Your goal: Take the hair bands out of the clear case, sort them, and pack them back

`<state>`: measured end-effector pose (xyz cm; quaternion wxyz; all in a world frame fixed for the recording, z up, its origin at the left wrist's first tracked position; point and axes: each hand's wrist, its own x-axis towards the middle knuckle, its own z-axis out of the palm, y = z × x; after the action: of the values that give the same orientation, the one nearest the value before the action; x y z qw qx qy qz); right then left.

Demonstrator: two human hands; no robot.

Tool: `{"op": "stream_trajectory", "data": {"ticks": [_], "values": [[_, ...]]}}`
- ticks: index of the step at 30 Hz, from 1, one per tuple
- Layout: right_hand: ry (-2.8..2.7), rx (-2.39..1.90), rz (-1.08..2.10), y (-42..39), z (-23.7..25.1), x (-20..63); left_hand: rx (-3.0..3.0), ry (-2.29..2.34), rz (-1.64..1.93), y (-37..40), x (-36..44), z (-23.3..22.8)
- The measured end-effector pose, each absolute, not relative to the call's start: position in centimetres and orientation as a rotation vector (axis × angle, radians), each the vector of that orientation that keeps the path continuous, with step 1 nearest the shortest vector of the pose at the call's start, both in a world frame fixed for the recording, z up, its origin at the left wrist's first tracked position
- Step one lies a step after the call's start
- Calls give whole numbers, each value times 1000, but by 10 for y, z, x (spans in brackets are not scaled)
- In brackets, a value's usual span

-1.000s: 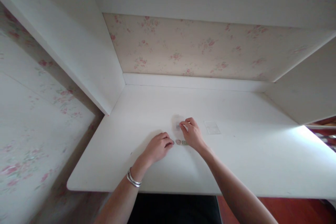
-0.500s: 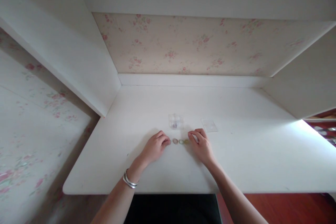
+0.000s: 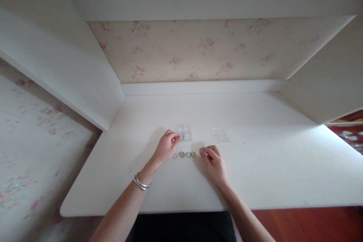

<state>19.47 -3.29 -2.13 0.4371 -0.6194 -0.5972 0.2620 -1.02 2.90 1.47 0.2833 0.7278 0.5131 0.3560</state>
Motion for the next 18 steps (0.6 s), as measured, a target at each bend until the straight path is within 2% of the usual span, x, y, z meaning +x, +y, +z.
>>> {"op": "stream_trajectory", "data": {"ticks": [6, 12, 18], "values": [[-1478, -1530, 642, -35, -21, 198, 1985, 1436, 933, 47, 0, 1], [-1533, -1529, 699, -36, -16, 196, 1813, 1534, 1058, 34, -21, 5], [-1966, -1446, 563, -48, 9, 166, 1614, 1569, 1021, 15, -48, 0]]}}
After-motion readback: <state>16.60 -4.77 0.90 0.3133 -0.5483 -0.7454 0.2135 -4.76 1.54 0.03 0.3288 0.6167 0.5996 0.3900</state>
